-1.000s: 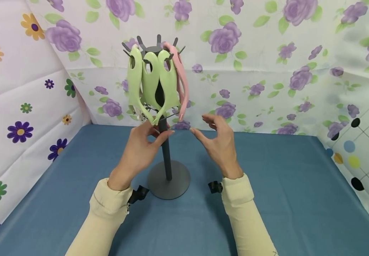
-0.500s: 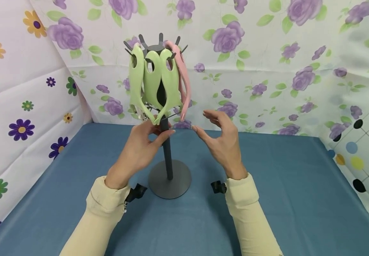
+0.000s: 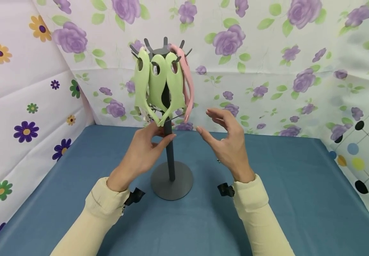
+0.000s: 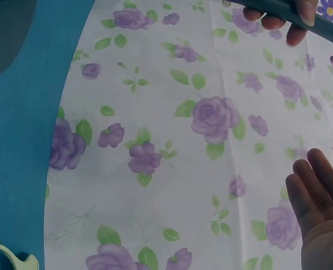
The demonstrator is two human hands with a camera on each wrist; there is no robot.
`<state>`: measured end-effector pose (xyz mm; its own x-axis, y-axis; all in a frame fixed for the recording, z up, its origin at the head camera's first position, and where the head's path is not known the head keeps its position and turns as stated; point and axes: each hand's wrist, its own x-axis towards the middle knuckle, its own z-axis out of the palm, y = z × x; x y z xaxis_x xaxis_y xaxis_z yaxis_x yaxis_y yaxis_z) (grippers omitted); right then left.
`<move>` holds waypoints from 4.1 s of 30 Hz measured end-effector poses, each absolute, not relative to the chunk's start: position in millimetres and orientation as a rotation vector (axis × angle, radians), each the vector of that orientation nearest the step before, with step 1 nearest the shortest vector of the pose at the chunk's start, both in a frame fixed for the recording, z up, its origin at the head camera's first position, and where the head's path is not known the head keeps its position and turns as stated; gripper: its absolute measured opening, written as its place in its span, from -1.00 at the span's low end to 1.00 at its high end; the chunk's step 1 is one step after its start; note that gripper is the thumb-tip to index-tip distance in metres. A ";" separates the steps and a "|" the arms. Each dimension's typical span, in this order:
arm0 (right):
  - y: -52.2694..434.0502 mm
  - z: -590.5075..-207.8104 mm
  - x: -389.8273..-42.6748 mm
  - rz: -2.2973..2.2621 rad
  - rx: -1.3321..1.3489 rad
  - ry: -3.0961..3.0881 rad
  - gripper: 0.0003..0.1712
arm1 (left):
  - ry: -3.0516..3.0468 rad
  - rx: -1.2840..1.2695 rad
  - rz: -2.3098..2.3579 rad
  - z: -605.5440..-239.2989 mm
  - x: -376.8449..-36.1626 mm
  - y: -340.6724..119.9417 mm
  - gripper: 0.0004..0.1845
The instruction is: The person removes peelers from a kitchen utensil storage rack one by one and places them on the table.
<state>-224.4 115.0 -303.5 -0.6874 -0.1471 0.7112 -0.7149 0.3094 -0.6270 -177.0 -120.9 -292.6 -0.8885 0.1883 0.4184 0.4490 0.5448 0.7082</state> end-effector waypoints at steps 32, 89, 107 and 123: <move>115.6 -290.4 -216.6 1.534 1.044 -1.876 -0.29 | -2.493 -0.606 -1.243 -295.0 -175.3 -124.0 -0.81; 83.3 -251.6 -205.4 1.625 1.141 -1.698 -0.29 | -2.473 -0.635 -1.257 -296.9 -175.8 -125.5 -0.82; 86.2 -248.4 -204.2 1.628 1.089 -1.667 -0.29 | -2.473 -0.634 -1.261 -298.3 -176.4 -125.6 -0.83; 88.2 -247.6 -204.1 1.677 1.048 -1.621 -0.29 | -2.477 -0.636 -1.267 -297.7 -176.5 -126.4 -0.80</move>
